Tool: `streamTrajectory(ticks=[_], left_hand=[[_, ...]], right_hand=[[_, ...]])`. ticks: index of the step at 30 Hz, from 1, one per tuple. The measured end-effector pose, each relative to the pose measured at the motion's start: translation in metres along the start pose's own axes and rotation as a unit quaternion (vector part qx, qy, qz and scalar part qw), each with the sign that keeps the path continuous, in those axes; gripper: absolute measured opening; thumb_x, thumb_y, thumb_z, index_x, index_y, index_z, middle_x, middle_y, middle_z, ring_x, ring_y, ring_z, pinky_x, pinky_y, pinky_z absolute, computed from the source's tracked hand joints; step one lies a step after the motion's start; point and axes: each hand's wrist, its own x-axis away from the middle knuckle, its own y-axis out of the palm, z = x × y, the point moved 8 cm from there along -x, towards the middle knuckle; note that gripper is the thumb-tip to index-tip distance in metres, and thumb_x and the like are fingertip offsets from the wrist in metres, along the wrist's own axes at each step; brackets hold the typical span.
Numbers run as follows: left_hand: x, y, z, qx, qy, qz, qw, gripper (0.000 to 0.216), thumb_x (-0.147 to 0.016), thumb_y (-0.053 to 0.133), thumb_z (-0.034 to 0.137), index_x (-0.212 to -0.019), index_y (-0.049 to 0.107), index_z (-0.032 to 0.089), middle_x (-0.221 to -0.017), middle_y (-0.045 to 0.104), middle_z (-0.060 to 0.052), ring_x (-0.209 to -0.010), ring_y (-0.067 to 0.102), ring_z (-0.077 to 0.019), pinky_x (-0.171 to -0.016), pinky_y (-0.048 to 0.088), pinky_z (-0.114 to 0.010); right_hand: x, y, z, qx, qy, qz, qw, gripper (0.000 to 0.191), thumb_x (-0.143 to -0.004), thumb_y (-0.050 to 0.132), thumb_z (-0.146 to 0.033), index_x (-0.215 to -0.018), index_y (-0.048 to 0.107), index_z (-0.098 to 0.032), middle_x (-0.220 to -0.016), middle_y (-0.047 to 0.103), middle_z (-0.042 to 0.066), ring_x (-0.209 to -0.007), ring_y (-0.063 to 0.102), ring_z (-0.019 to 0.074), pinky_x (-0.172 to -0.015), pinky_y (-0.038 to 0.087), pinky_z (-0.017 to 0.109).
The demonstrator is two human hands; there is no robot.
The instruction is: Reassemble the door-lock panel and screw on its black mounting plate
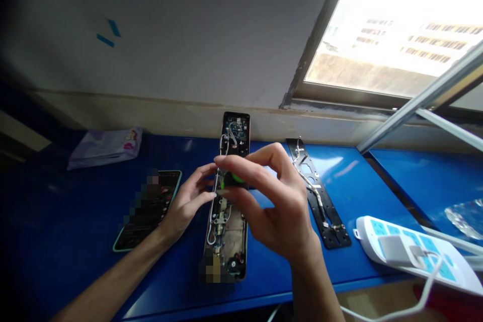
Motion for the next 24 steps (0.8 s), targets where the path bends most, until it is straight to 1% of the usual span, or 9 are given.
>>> streamTrajectory(ticks=[4,6,8,10,12,14,18,20,24], left_hand=[[0.000,0.000,-0.001,0.000,-0.006,-0.001,1.000,0.055,-0.079,0.071,0.027,-0.133,0.065,0.024,-0.139,0.066,-0.009,-0.115,0.065,-0.0292,-0.104,0.052,-0.045],[0.000,0.001,0.001,0.000,-0.007,0.001,1.000,0.055,-0.078,0.072,0.028,-0.132,0.065,0.024,-0.138,0.067,-0.009,-0.110,0.066,-0.0286,-0.102,0.053,-0.045],[0.000,0.001,0.003,0.003,-0.007,0.001,1.000,0.055,-0.077,0.072,0.028,-0.131,0.066,0.023,-0.136,0.068,-0.009,-0.107,0.066,-0.0281,-0.100,0.054,-0.044],[0.000,0.002,0.005,0.004,-0.008,0.001,1.000,0.055,-0.076,0.072,0.028,-0.131,0.066,0.024,-0.134,0.069,-0.009,-0.107,0.066,-0.0281,-0.099,0.054,-0.044],[0.001,0.001,0.005,0.004,-0.010,0.004,1.000,0.055,-0.076,0.072,0.027,-0.130,0.067,0.024,-0.134,0.069,-0.009,-0.110,0.065,-0.0286,-0.099,0.054,-0.044],[0.001,0.000,0.004,0.003,-0.012,0.007,1.000,0.055,-0.075,0.073,0.027,-0.130,0.068,0.024,-0.135,0.069,-0.009,-0.112,0.065,-0.0294,-0.101,0.053,-0.044],[0.001,0.001,0.003,0.005,-0.005,0.002,1.000,0.054,-0.077,0.072,0.026,-0.131,0.067,0.024,-0.135,0.069,-0.008,-0.115,0.065,-0.0295,-0.103,0.053,-0.044],[0.001,0.001,0.003,0.004,0.000,-0.002,1.000,0.053,-0.079,0.071,0.025,-0.132,0.066,0.023,-0.135,0.069,-0.008,-0.114,0.065,-0.0286,-0.102,0.053,-0.043],[0.001,0.001,0.005,0.000,0.000,-0.003,1.000,0.051,-0.078,0.070,0.026,-0.130,0.066,0.023,-0.131,0.069,-0.008,-0.108,0.066,-0.0272,-0.095,0.055,-0.041]], right_hand=[[0.001,0.007,-0.003,-0.062,-0.008,-0.064,0.996,0.058,-0.099,0.056,-0.001,-0.151,0.061,-0.025,-0.145,0.070,0.010,-0.132,0.068,0.0247,-0.108,0.061,0.044],[0.000,0.005,-0.006,-0.047,-0.025,-0.048,0.997,0.058,-0.096,0.063,0.000,-0.148,0.064,-0.026,-0.136,0.075,0.008,-0.123,0.073,0.0229,-0.103,0.063,0.040],[0.000,0.000,-0.005,-0.016,-0.028,-0.010,0.999,0.054,-0.092,0.075,-0.004,-0.139,0.071,-0.029,-0.116,0.077,0.006,-0.101,0.075,0.0195,-0.084,0.066,0.034],[0.000,-0.003,-0.002,0.005,-0.014,0.022,1.000,0.049,-0.088,0.084,-0.011,-0.131,0.077,-0.032,-0.099,0.071,0.003,-0.085,0.070,0.0167,-0.069,0.064,0.030],[0.001,-0.004,0.001,0.010,0.000,0.026,1.000,0.045,-0.089,0.084,-0.014,-0.129,0.077,-0.032,-0.095,0.065,0.002,-0.080,0.066,0.0155,-0.062,0.061,0.028],[0.001,-0.002,0.001,0.005,0.007,0.009,1.000,0.045,-0.094,0.075,-0.012,-0.135,0.074,-0.031,-0.105,0.069,0.005,-0.090,0.070,0.0176,-0.070,0.064,0.031],[0.001,0.004,-0.005,-0.024,-0.009,-0.038,0.999,0.056,-0.099,0.058,-0.003,-0.148,0.064,-0.029,-0.138,0.075,0.008,-0.126,0.071,0.0253,-0.102,0.063,0.045],[0.000,0.005,-0.010,-0.026,-0.022,-0.040,0.999,0.056,-0.098,0.061,-0.002,-0.147,0.065,-0.028,-0.135,0.077,0.006,-0.122,0.073,0.0236,-0.100,0.064,0.042],[-0.003,0.005,-0.011,0.008,-0.020,-0.011,1.000,0.045,-0.093,0.078,-0.011,-0.133,0.075,-0.030,-0.109,0.077,0.005,-0.094,0.074,0.0180,-0.079,0.066,0.033]])
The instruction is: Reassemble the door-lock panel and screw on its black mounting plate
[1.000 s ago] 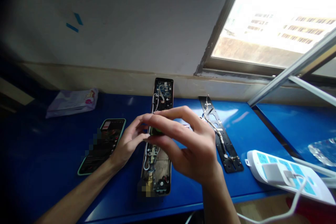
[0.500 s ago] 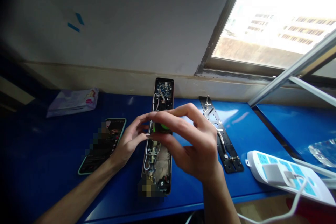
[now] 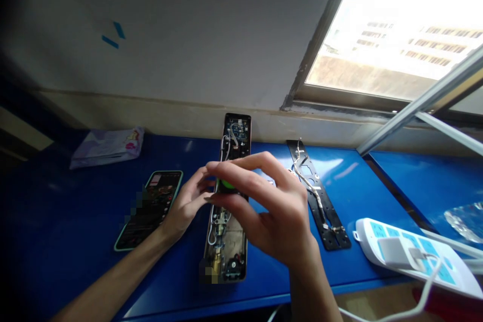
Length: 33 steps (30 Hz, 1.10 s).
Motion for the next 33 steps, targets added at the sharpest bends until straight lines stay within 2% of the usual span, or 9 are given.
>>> streamTrajectory(ticks=[4,10,12,14,18,20,24,26,33], left_hand=[[0.001,0.001,0.002,0.000,0.000,-0.003,1.000,0.053,-0.079,0.070,0.026,-0.132,0.065,0.023,-0.134,0.069,-0.008,-0.110,0.065,-0.0274,-0.098,0.053,-0.041],[0.001,0.001,0.001,0.011,-0.010,0.001,1.000,0.053,-0.077,0.072,0.026,-0.130,0.067,0.024,-0.134,0.069,-0.008,-0.113,0.065,-0.0295,-0.102,0.052,-0.044],[0.001,0.001,0.002,0.010,-0.007,0.002,1.000,0.052,-0.077,0.071,0.026,-0.129,0.067,0.024,-0.134,0.069,-0.008,-0.109,0.067,-0.0287,-0.101,0.053,-0.044],[0.001,0.000,0.003,0.009,-0.001,0.003,1.000,0.051,-0.078,0.071,0.025,-0.129,0.068,0.024,-0.132,0.071,-0.007,-0.106,0.067,-0.0279,-0.099,0.055,-0.043],[0.001,-0.002,0.002,0.008,-0.001,0.010,1.000,0.050,-0.078,0.070,0.025,-0.128,0.070,0.024,-0.132,0.072,-0.007,-0.103,0.068,-0.0272,-0.095,0.056,-0.041],[0.000,-0.003,0.001,0.006,-0.005,0.010,1.000,0.050,-0.078,0.070,0.025,-0.128,0.070,0.024,-0.132,0.072,-0.007,-0.103,0.068,-0.0268,-0.095,0.056,-0.041],[-0.001,-0.002,0.000,0.001,-0.005,0.004,1.000,0.050,-0.080,0.069,0.024,-0.129,0.069,0.024,-0.134,0.071,-0.006,-0.107,0.067,-0.0265,-0.096,0.055,-0.039],[0.000,-0.002,0.000,0.005,-0.003,0.006,1.000,0.049,-0.080,0.068,0.024,-0.129,0.069,0.024,-0.134,0.070,-0.006,-0.107,0.068,-0.0264,-0.095,0.055,-0.039],[0.000,-0.004,-0.001,0.012,0.002,0.010,1.000,0.047,-0.080,0.068,0.025,-0.126,0.070,0.023,-0.129,0.073,-0.006,-0.096,0.068,-0.0244,-0.092,0.056,-0.039]], right_hand=[[0.000,-0.001,0.005,0.028,0.019,0.023,0.999,0.036,-0.093,0.080,-0.019,-0.126,0.079,-0.033,-0.094,0.066,0.003,-0.084,0.067,0.0180,-0.070,0.064,0.035],[0.003,0.006,0.006,-0.075,0.027,-0.051,0.996,0.057,-0.100,0.055,-0.003,-0.151,0.062,-0.028,-0.149,0.068,0.009,-0.135,0.066,0.0281,-0.109,0.061,0.051],[0.002,0.004,0.003,-0.064,0.006,-0.044,0.997,0.057,-0.098,0.061,-0.002,-0.148,0.064,-0.028,-0.140,0.074,0.008,-0.125,0.072,0.0261,-0.104,0.064,0.047],[0.001,0.001,0.002,-0.032,-0.007,-0.017,0.999,0.054,-0.094,0.073,-0.005,-0.141,0.070,-0.030,-0.120,0.079,0.007,-0.104,0.076,0.0219,-0.085,0.068,0.038],[0.001,-0.004,0.008,-0.003,0.016,0.034,0.999,0.040,-0.088,0.087,-0.019,-0.125,0.079,-0.032,-0.090,0.065,0.002,-0.075,0.066,0.0155,-0.060,0.062,0.030],[0.001,-0.004,0.011,-0.001,0.027,0.030,0.999,0.039,-0.091,0.082,-0.018,-0.128,0.078,-0.031,-0.094,0.066,0.003,-0.078,0.067,0.0162,-0.062,0.063,0.030],[0.004,0.004,0.011,-0.052,0.031,-0.026,0.998,0.059,-0.095,0.067,-0.004,-0.148,0.063,-0.030,-0.135,0.074,0.009,-0.119,0.074,0.0256,-0.094,0.068,0.042],[0.005,0.007,0.010,-0.078,0.026,-0.042,0.996,0.066,-0.093,0.066,0.000,-0.152,0.060,-0.029,-0.141,0.074,0.008,-0.121,0.075,0.0265,-0.101,0.067,0.045],[0.001,0.006,0.006,-0.048,0.006,-0.018,0.999,0.050,-0.091,0.080,-0.009,-0.136,0.072,-0.029,-0.109,0.078,0.006,-0.089,0.077,0.0193,-0.071,0.068,0.033]])
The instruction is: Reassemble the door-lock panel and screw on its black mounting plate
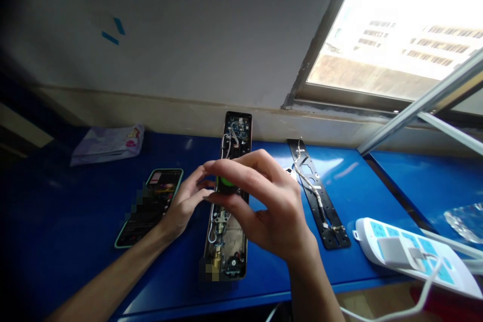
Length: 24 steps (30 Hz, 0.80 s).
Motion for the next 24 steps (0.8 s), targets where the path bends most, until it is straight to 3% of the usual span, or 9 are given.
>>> streamTrajectory(ticks=[6,13,24], left_hand=[[0.001,0.002,0.002,0.001,0.003,0.002,1.000,0.046,-0.080,0.068,0.024,-0.126,0.070,0.023,-0.129,0.073,-0.005,-0.094,0.069,-0.0239,-0.093,0.056,-0.039],[0.004,0.005,0.014,-0.009,0.012,-0.007,1.000,0.045,-0.081,0.066,0.026,-0.126,0.070,0.019,-0.128,0.074,-0.009,-0.093,0.071,-0.0257,-0.098,0.057,-0.044],[0.003,0.001,-0.001,0.018,-0.014,-0.013,1.000,0.050,-0.079,0.069,0.025,-0.128,0.069,0.022,-0.132,0.073,-0.007,-0.120,0.067,-0.0311,-0.100,0.054,-0.041]], right_hand=[[-0.003,0.009,-0.001,-0.048,0.009,-0.075,0.996,0.060,-0.095,0.066,0.000,-0.147,0.063,-0.029,-0.132,0.078,0.007,-0.120,0.076,0.0246,-0.099,0.069,0.043],[-0.003,0.012,-0.011,-0.062,-0.030,-0.079,0.995,0.050,-0.093,0.070,0.002,-0.136,0.070,-0.023,-0.127,0.080,0.008,-0.113,0.078,0.0185,-0.098,0.068,0.032],[0.007,0.001,-0.004,-0.018,-0.013,-0.027,0.999,0.050,-0.089,0.076,0.001,-0.132,0.073,-0.024,-0.120,0.082,0.008,-0.105,0.081,0.0210,-0.088,0.071,0.034]])
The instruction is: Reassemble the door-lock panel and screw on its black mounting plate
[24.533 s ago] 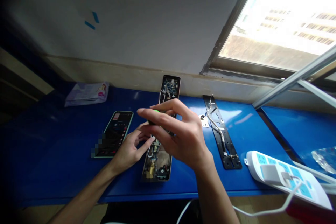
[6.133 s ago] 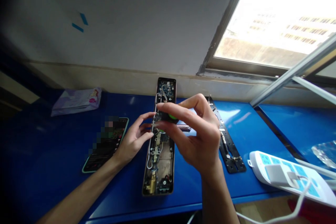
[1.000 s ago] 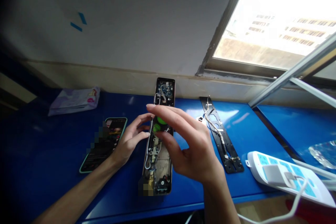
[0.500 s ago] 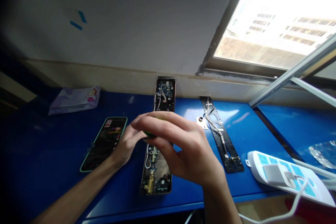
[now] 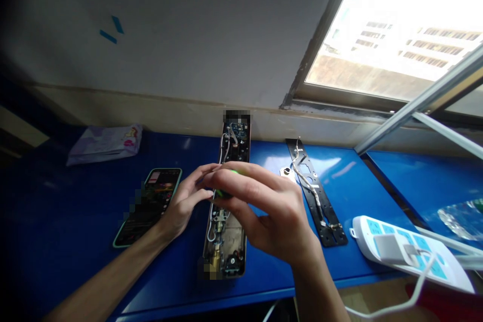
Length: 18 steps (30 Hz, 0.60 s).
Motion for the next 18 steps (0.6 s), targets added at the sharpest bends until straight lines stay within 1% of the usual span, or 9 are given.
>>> streamTrajectory(ticks=[3,6,9,11,15,18], left_hand=[[0.000,0.000,0.002,-0.002,0.001,0.002,1.000,0.050,-0.078,0.068,0.025,-0.128,0.070,0.022,-0.132,0.072,-0.006,-0.116,0.067,-0.0297,-0.097,0.055,-0.039],[0.000,0.001,0.003,-0.003,0.002,0.008,1.000,0.049,-0.078,0.068,0.025,-0.126,0.070,0.022,-0.132,0.072,-0.006,-0.106,0.068,-0.0266,-0.096,0.055,-0.039],[0.000,0.001,0.002,-0.008,0.002,0.019,1.000,0.047,-0.077,0.068,0.026,-0.124,0.071,0.022,-0.133,0.072,-0.006,-0.098,0.067,-0.0238,-0.095,0.054,-0.039],[0.000,0.001,0.001,-0.010,0.002,0.024,1.000,0.046,-0.077,0.069,0.026,-0.123,0.072,0.022,-0.133,0.071,-0.006,-0.098,0.067,-0.0237,-0.095,0.054,-0.039],[0.000,0.000,-0.001,-0.011,-0.002,0.029,1.000,0.046,-0.078,0.069,0.027,-0.124,0.072,0.023,-0.132,0.072,-0.006,-0.102,0.065,-0.0244,-0.096,0.053,-0.039],[0.000,0.000,-0.002,-0.010,-0.008,0.029,0.999,0.045,-0.079,0.069,0.029,-0.124,0.072,0.023,-0.131,0.071,-0.005,-0.103,0.065,-0.0242,-0.096,0.053,-0.038]], right_hand=[[0.003,0.000,0.000,0.008,0.011,0.001,1.000,0.048,-0.089,0.077,0.001,-0.130,0.073,-0.024,-0.121,0.081,0.006,-0.105,0.080,0.0185,-0.089,0.069,0.030],[0.008,0.001,0.002,-0.011,0.026,0.006,1.000,0.052,-0.090,0.074,0.003,-0.133,0.071,-0.025,-0.123,0.080,0.005,-0.109,0.079,0.0174,-0.089,0.069,0.028],[0.016,-0.002,0.012,-0.016,0.062,0.030,0.997,0.060,-0.091,0.072,0.003,-0.140,0.065,-0.029,-0.127,0.078,0.004,-0.113,0.077,0.0199,-0.093,0.068,0.034],[0.021,-0.006,0.019,-0.001,0.081,0.049,0.996,0.062,-0.091,0.072,0.002,-0.143,0.063,-0.031,-0.128,0.077,0.004,-0.114,0.077,0.0213,-0.094,0.067,0.038],[0.026,-0.021,0.021,0.044,0.063,0.120,0.990,0.061,-0.086,0.077,0.001,-0.138,0.066,-0.030,-0.120,0.078,0.003,-0.109,0.078,0.0215,-0.090,0.067,0.036],[0.031,-0.040,0.024,0.029,0.063,0.226,0.972,0.050,-0.085,0.078,-0.002,-0.128,0.070,-0.026,-0.109,0.078,0.001,-0.098,0.081,0.0206,-0.081,0.068,0.034]])
